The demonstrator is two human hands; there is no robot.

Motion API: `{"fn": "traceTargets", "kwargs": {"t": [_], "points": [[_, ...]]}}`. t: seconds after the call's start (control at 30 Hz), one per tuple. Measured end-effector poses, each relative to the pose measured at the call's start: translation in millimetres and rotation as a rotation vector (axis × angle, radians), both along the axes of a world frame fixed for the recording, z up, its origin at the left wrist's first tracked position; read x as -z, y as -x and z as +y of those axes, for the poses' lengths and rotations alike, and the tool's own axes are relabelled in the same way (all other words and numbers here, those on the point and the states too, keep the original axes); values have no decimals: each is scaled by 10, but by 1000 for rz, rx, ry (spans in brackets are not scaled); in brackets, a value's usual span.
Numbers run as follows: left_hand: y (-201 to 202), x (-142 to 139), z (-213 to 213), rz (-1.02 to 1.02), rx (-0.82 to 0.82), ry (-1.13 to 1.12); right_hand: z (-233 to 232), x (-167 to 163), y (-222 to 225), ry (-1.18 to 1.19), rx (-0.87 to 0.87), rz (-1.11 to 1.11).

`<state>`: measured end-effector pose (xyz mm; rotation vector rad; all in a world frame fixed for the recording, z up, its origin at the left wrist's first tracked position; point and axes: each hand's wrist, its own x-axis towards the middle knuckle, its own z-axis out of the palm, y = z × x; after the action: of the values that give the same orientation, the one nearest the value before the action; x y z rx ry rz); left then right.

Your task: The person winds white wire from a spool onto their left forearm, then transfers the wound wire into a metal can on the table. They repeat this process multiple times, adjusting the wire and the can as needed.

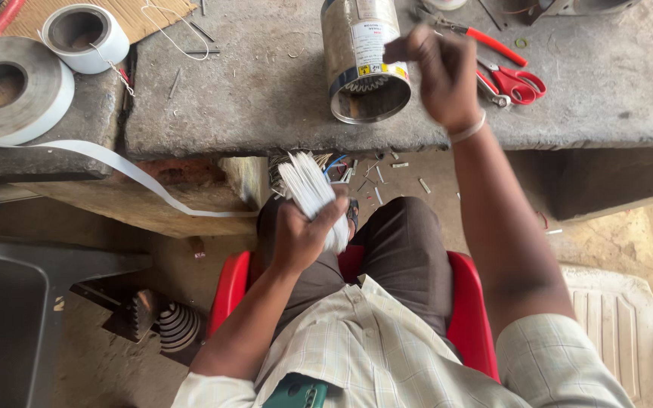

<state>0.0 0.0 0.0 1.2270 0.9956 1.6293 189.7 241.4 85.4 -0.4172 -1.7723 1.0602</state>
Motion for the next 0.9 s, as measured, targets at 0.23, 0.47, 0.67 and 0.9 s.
{"fn": "traceTargets", "kwargs": {"t": [0.23, 0.47, 0.67, 0.9], "points": [[-57, -349, 796, 462, -435, -402, -685, 10, 144, -588, 570, -334], [-55, -400, 1333, 647, -589, -516, -458, 163, 102, -649, 565, -401], [59, -336, 1659, 535, -389, -448, 184, 352, 100, -90, 21, 53], [254, -223, 1783, 487, -236, -507, 423, 573, 75, 9, -159, 230]]}}
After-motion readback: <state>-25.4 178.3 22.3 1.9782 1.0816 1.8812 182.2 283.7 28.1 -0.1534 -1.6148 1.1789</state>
